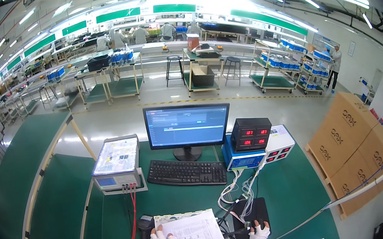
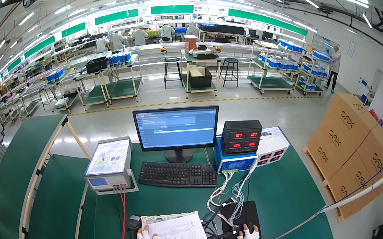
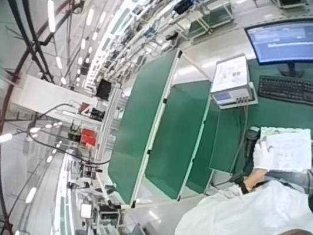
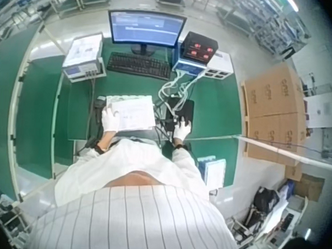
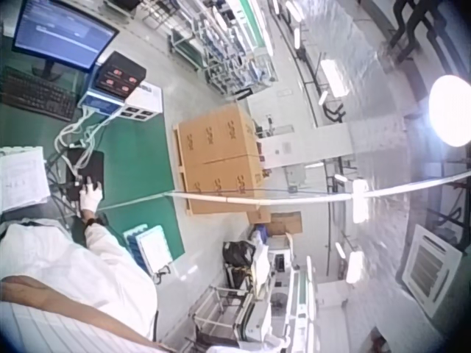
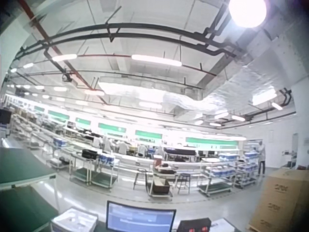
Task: Testing and recording data for industrial battery modules using electrical test equipment and paper documentation.
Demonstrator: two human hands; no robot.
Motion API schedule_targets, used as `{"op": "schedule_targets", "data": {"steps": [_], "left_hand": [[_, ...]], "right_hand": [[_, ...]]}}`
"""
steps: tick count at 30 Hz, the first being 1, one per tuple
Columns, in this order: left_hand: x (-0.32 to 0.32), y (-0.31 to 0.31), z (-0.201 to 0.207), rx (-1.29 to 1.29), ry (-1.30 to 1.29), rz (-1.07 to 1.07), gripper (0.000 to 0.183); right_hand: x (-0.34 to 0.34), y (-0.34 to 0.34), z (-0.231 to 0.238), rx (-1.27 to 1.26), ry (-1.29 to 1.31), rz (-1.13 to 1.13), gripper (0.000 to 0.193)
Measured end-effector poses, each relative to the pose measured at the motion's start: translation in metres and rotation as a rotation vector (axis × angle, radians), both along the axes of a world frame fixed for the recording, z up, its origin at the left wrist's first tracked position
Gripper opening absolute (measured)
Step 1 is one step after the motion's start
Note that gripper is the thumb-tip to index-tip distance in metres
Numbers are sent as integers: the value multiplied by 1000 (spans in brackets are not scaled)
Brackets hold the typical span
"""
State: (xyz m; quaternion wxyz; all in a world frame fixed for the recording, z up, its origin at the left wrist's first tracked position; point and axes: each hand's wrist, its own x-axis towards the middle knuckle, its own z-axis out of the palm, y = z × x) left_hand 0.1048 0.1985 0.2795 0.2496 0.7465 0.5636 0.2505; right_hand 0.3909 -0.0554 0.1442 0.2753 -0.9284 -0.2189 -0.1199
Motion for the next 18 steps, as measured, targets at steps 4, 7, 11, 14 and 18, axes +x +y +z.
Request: {"op": "schedule_targets", "data": {"steps": [4, 7, 11, 14, 18], "left_hand": [[1, -1, 4, 14, -7, -7, 52], [0, -1, 6, 7, -6, -7, 52], [-1, -1, 1, 20, 9, -5, 52], [-1, 0, 3, -5, 12, -10, 53], [0, -1, 5, -17, 9, 1, 52]], "right_hand": [[-1, 2, 3, -25, -11, -29, 48], [-3, 2, 4, -45, -20, -40, 47], [-3, 2, 2, -43, -22, -48, 47], [-3, 2, 2, -52, -9, -66, 47], [-4, 3, 4, -57, -4, -68, 47]]}}
